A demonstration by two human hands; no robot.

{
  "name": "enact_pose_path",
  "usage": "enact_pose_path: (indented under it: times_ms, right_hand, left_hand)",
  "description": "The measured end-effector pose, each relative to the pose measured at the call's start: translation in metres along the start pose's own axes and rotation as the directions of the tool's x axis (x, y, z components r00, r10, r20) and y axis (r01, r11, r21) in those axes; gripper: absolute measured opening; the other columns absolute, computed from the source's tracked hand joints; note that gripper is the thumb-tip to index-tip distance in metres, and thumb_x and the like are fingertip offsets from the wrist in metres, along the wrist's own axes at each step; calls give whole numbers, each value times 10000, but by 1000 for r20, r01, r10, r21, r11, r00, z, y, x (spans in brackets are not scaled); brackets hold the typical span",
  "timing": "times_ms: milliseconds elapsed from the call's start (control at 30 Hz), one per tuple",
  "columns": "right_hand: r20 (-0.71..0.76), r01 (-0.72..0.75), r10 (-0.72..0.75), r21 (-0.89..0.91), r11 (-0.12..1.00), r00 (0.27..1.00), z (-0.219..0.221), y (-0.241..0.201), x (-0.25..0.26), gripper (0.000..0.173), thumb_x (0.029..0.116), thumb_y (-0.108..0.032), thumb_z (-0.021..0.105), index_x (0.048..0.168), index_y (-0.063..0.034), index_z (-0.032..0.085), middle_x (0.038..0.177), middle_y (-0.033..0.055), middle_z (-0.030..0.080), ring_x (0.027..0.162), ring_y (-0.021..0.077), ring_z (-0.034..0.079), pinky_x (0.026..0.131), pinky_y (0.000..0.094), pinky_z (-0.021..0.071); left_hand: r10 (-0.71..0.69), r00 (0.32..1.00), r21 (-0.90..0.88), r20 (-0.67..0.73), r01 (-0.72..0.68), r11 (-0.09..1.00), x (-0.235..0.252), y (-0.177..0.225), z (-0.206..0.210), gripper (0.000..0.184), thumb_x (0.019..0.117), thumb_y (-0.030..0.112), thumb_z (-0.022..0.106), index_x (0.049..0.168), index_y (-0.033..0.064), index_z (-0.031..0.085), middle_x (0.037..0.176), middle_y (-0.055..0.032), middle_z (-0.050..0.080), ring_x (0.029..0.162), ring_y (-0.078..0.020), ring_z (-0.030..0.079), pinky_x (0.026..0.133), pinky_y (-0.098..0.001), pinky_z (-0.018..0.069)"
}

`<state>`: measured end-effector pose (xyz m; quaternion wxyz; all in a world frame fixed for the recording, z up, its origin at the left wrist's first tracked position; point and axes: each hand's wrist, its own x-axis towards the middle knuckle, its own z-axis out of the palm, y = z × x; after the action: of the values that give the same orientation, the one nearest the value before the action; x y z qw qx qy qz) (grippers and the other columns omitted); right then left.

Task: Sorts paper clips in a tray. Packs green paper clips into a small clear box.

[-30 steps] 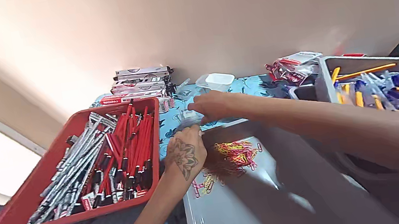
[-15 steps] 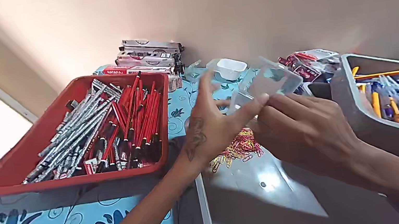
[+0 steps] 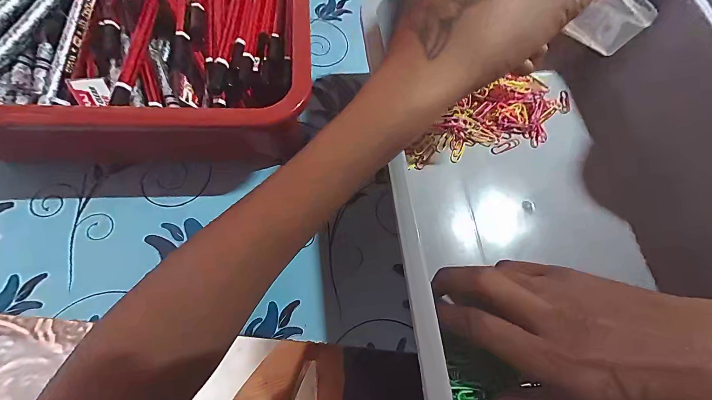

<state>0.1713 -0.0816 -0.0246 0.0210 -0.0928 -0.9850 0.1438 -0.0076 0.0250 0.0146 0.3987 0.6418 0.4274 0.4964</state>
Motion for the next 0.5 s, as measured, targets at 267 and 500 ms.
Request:
enact_pose_path:
  times_ms: [267,500]
  right_hand:
    - [-52,-149,154,92,985,987,4,-16,11,618,1017,-571,455,1215,-3,598,1251,227,625,868,280,670,675,333,533]
    - [-204,-51,36,-70,996,978,22,-14,15,231,1038,-251,515,1093,-48,611,1081,167,650,754,234,637,598,299,503]
  left_hand:
    - [50,999,43,10,-50,998,-1,-2,1,249,978,265,713,883,36,692,655,18,632,537,-3,597,510,-160,499]
    - [-8,1000,87,15,7,996,0,-5,0,236,1001,270,683,951,39,673,745,1,670,611,-40,676,566,-198,589]
